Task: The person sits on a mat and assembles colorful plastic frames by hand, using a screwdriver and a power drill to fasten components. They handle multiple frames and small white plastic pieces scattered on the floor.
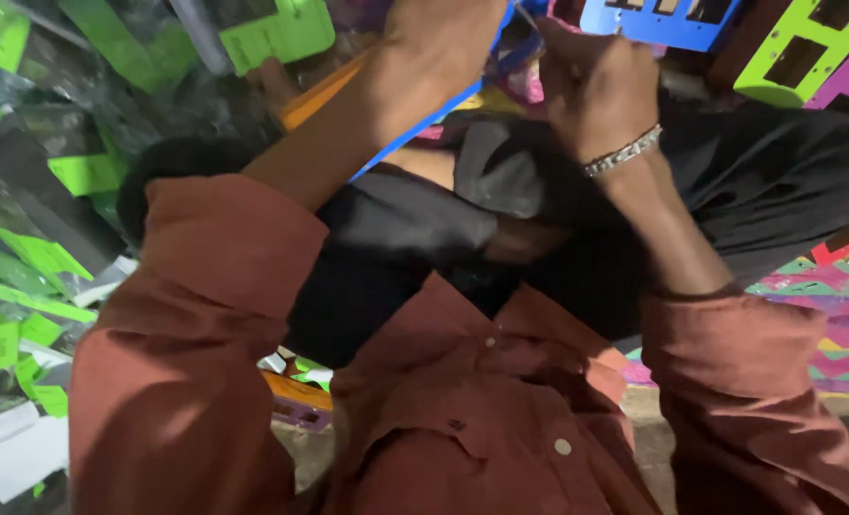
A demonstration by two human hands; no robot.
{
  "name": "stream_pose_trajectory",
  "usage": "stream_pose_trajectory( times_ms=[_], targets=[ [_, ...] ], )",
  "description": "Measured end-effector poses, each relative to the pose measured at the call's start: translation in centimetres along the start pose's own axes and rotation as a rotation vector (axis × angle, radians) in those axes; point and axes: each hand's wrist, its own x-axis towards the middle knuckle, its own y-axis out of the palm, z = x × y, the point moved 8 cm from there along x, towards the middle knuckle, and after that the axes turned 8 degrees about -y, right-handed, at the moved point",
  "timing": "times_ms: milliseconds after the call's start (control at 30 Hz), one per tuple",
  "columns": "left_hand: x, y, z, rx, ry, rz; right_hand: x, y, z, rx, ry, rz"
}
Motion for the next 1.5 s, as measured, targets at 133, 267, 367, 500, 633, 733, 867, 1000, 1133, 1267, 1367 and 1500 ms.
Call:
stream_pose_trajectory(
  times_ms=[133, 267, 367, 500, 633, 733, 867, 1000, 1133, 1267, 1367, 1500],
  targets=[
    [1.1, 0.0, 0.5, 0.022, -0.049, 0.064, -0.3, 1.0, 0.5, -0.056, 0.018, -0.035],
    [2.2, 0.7, 0.5, 0.013, -0.082, 0.338, 0.2, 0.3, 0.8, -0.222, 0.008, -0.019],
    [2.2, 0.1, 0.3, 0.015, -0.093, 0.402, 0.7, -0.2, 1.5, -0.294, -0.005, -0.020],
    [2.4, 0.1, 0.4, 0.010, -0.113, 0.432, 0.3, 0.9, 1.7, -0.484, -0.040, 0.170],
    [2.1, 1.1, 0.9, -0.029, -0.109, 0.456, -0.7, 2.0, 1.3, -0.571, -0.123, 0.191],
    [2.2, 1.6, 2.3, -0.150, -0.166, 0.502, -1.0, 3.6, 0.2, -0.627, -0.110, 0.166],
    [2.7, 0.8, 2.9, -0.150, -0.167, 0.590, -0.7, 5.9, -1.6, -0.596, 0.032, 0.200],
    [4.0, -1.0, 2.7, -0.181, -0.192, 0.631, -2.6, 4.1, -1.5, -0.302, 0.131, 0.055],
    [4.0, -1.7, 3.1, -0.259, -0.238, 0.684, -4.5, 2.5, 0.1, -0.177, 0.094, -0.004],
    [4.2, -1.4, 3.3, -0.259, -0.237, 0.671, -4.0, 1.4, 2.1, -0.092, -0.110, -0.121],
    [4.9, -2.0, 2.8, -0.303, -0.172, 0.600, -3.2, 1.0, 2.1, -0.059, -0.116, -0.125],
    [4.8, -2.1, 3.4, -0.273, -0.235, 0.644, -3.3, 0.3, 2.1, 0.003, -0.112, -0.229]
  ],
)
